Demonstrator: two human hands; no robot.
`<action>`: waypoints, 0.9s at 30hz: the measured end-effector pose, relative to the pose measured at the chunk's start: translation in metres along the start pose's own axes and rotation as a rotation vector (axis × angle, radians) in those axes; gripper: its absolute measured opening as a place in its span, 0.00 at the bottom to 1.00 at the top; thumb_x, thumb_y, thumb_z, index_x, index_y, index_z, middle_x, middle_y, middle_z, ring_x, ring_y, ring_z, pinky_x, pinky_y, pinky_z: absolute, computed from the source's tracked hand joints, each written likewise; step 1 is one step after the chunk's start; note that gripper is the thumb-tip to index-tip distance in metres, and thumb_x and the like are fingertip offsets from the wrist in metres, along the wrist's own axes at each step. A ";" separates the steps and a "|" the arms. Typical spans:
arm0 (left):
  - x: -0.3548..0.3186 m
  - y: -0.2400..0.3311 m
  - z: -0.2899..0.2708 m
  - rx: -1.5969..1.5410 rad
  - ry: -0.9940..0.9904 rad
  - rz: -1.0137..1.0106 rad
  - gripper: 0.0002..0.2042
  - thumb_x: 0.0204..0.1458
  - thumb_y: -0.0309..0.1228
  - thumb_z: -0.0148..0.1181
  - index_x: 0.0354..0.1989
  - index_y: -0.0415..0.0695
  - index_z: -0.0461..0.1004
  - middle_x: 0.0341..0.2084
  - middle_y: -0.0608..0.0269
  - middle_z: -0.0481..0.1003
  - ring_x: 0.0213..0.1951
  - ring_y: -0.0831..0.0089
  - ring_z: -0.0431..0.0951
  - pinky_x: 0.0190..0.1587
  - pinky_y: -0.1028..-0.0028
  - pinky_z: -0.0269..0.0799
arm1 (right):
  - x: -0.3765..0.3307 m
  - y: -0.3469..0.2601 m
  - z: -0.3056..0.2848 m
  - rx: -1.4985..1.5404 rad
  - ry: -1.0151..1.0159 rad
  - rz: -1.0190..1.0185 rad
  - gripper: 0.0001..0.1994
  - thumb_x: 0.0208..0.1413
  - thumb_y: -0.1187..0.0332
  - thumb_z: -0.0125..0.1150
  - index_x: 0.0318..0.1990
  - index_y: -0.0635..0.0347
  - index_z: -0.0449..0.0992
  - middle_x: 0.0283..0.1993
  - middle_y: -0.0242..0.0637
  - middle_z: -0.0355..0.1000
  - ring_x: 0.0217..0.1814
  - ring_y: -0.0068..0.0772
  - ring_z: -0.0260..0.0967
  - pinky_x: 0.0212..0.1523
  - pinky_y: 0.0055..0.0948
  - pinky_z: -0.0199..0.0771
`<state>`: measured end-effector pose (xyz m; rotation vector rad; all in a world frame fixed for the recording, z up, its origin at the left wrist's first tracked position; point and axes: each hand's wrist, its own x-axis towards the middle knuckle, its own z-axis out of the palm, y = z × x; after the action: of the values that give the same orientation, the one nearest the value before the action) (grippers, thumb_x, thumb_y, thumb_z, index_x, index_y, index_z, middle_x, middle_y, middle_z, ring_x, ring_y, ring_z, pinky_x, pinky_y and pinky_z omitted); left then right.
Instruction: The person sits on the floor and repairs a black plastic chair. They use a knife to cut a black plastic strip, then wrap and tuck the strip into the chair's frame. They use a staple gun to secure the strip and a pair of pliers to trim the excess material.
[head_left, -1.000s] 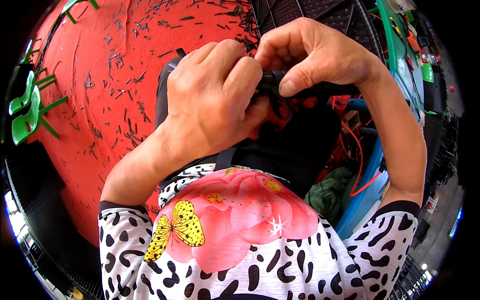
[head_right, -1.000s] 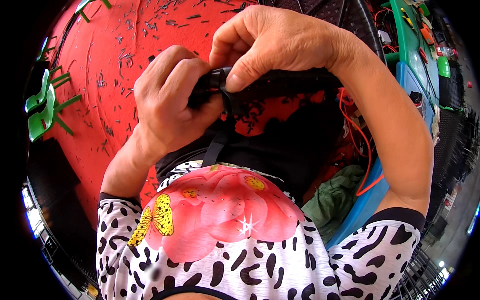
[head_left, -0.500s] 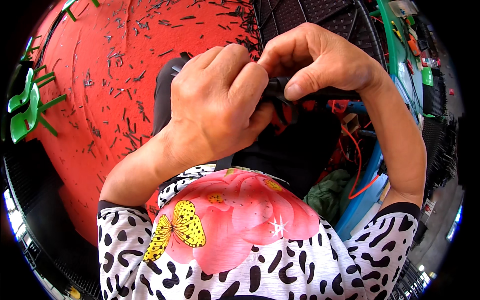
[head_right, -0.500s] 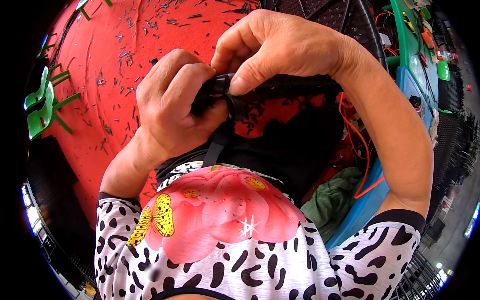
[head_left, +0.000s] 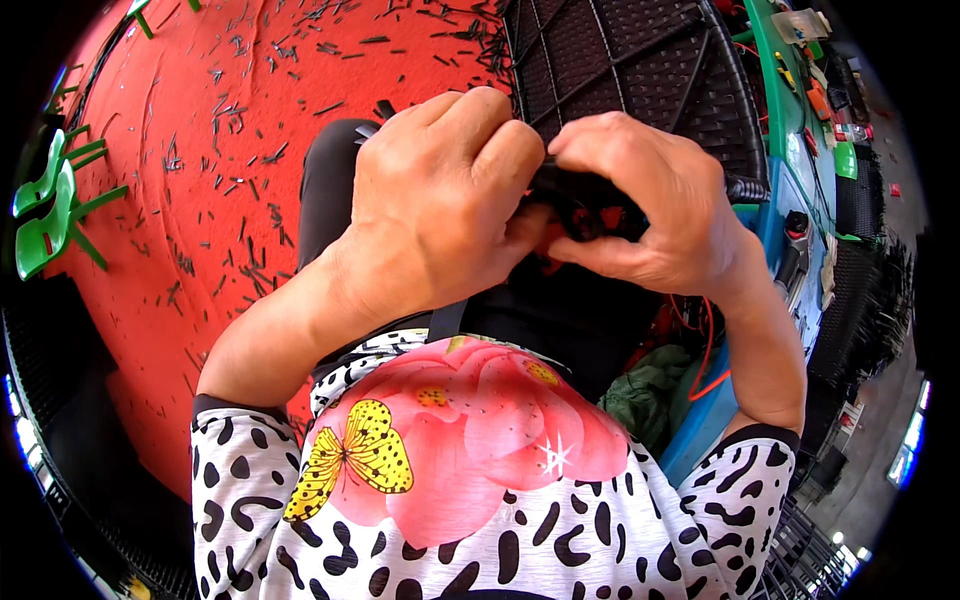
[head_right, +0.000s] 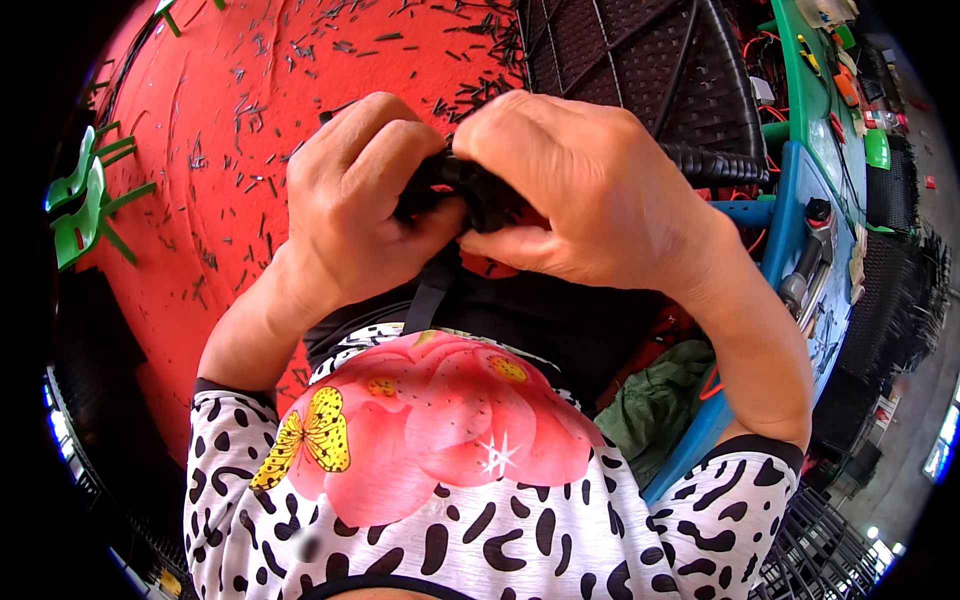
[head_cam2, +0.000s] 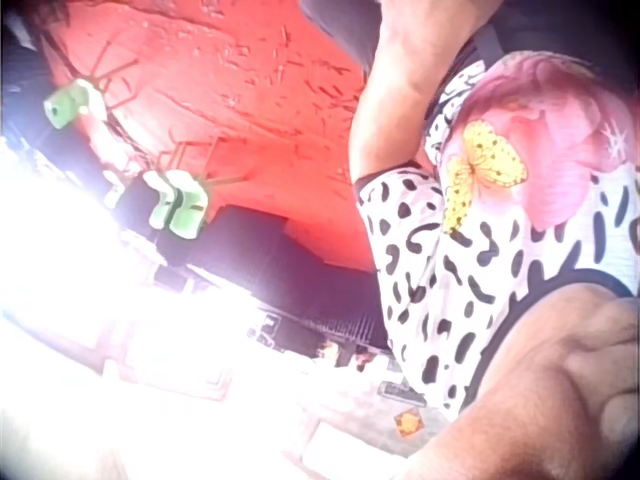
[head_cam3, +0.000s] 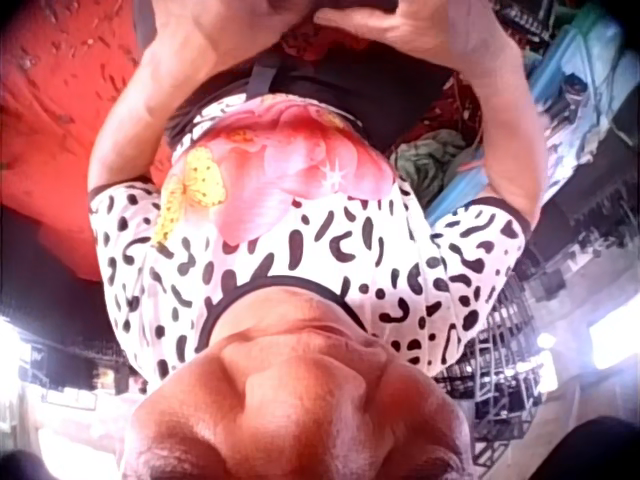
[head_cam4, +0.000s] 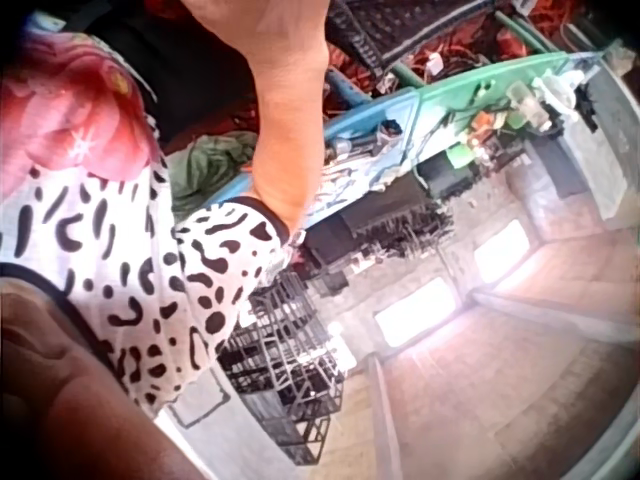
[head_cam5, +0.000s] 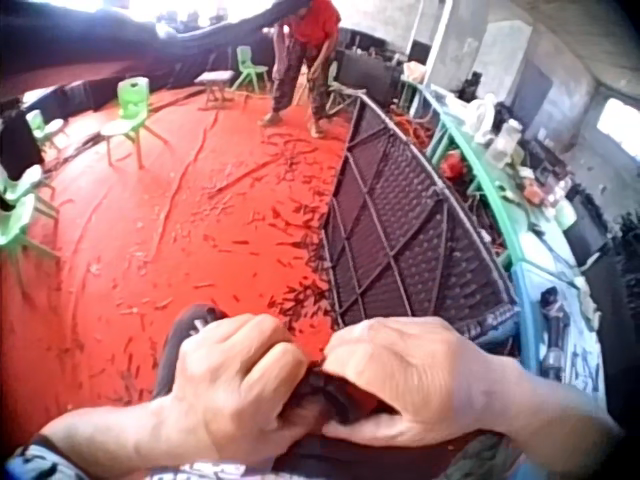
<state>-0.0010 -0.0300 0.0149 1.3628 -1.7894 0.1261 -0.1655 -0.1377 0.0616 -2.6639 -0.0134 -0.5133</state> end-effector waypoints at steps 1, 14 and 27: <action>0.000 -0.001 0.000 -0.005 0.002 0.002 0.16 0.23 0.24 0.63 0.27 0.40 0.70 0.22 0.58 0.67 0.22 0.61 0.70 0.24 0.67 0.68 | -0.001 -0.001 0.003 -0.042 0.052 -0.035 0.22 0.33 0.68 0.70 0.37 0.65 0.70 0.41 0.46 0.70 0.39 0.45 0.73 0.38 0.37 0.74; 0.000 -0.002 -0.003 -0.028 -0.015 0.015 0.15 0.27 0.26 0.65 0.27 0.40 0.70 0.21 0.58 0.67 0.22 0.61 0.70 0.24 0.68 0.67 | -0.006 -0.008 0.013 -0.378 0.217 -0.351 0.09 0.31 0.74 0.64 0.25 0.62 0.72 0.43 0.42 0.69 0.43 0.44 0.71 0.40 0.40 0.71; -0.001 -0.007 -0.005 -0.111 -0.066 0.055 0.16 0.27 0.25 0.65 0.29 0.40 0.69 0.25 0.57 0.68 0.25 0.58 0.71 0.26 0.66 0.68 | -0.003 -0.011 0.012 -0.313 0.109 -0.261 0.11 0.30 0.75 0.62 0.23 0.69 0.68 0.40 0.47 0.68 0.42 0.49 0.70 0.37 0.43 0.73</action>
<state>0.0073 -0.0290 0.0145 1.2529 -1.8614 0.0113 -0.1650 -0.1228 0.0553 -2.9522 -0.2727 -0.8026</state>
